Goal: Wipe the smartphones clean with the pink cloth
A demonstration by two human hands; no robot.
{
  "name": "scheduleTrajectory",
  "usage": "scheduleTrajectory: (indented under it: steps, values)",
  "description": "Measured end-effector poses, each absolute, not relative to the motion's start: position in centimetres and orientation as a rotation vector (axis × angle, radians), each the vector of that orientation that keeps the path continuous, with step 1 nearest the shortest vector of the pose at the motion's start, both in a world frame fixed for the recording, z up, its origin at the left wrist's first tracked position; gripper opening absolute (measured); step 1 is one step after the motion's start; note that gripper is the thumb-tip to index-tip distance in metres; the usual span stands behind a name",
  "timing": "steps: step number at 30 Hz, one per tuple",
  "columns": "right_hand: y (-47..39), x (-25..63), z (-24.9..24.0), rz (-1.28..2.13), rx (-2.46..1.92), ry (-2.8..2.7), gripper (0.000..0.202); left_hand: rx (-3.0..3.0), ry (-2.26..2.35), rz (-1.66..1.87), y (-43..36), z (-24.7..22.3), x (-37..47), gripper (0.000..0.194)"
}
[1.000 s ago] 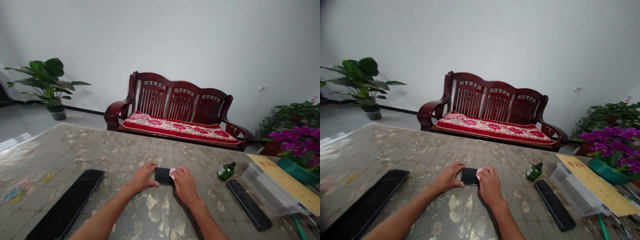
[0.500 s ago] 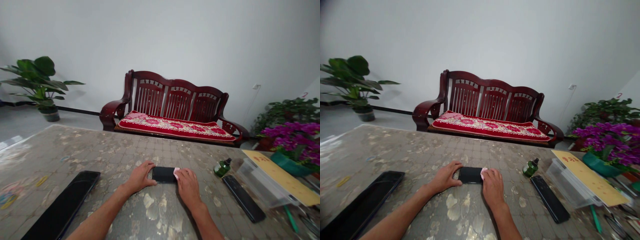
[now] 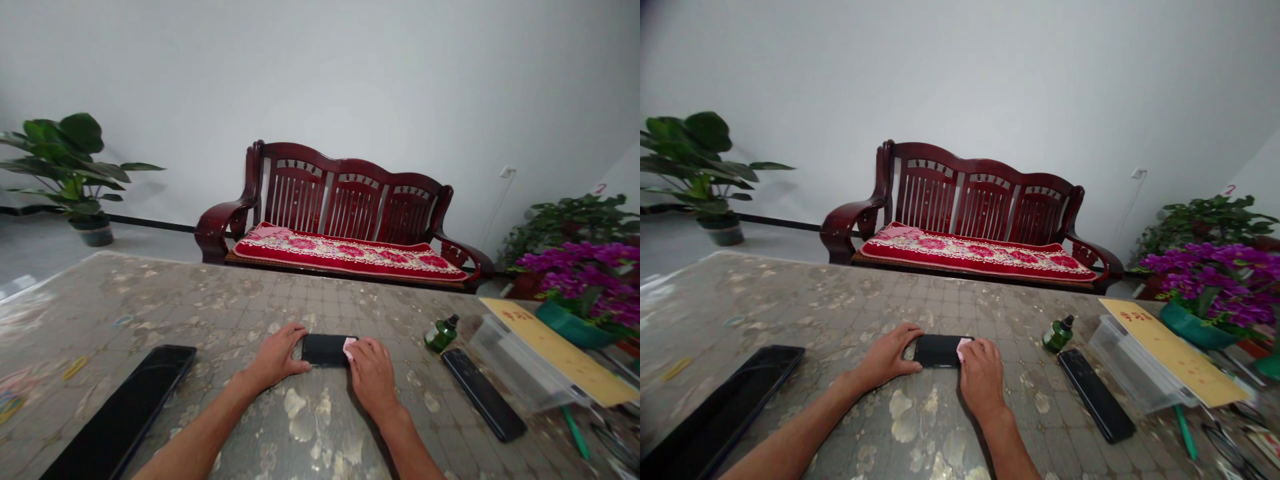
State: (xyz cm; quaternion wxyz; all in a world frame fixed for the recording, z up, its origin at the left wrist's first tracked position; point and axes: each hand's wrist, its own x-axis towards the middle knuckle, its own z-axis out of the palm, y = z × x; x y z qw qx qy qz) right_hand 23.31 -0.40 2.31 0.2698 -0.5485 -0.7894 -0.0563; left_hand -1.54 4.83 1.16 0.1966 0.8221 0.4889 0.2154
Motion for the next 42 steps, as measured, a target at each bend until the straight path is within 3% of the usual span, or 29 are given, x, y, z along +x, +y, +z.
scheduleTrajectory:
  steps: [9,16,24,32,42]
  values:
    - [-0.8,22.4,2.0,-0.078,-1.352,-2.212,0.024,2.332,1.383,0.615,4.8,0.8,-1.5,0.059]
    - [1.4,24.1,1.2,-0.239,-1.594,-2.034,0.025,2.331,1.391,0.584,4.7,1.1,-1.4,0.058]
    - [0.4,21.7,2.0,-0.024,-1.363,-2.220,0.030,2.349,1.377,0.616,4.7,0.9,-1.3,0.056]
    - [-0.4,24.6,2.0,-0.257,-1.608,-2.079,0.023,2.333,1.390,0.583,4.6,1.1,-1.4,0.060]
    - [-1.7,21.0,2.4,-0.051,-1.291,-2.217,0.024,2.351,1.382,0.633,4.8,0.7,-1.2,0.059]
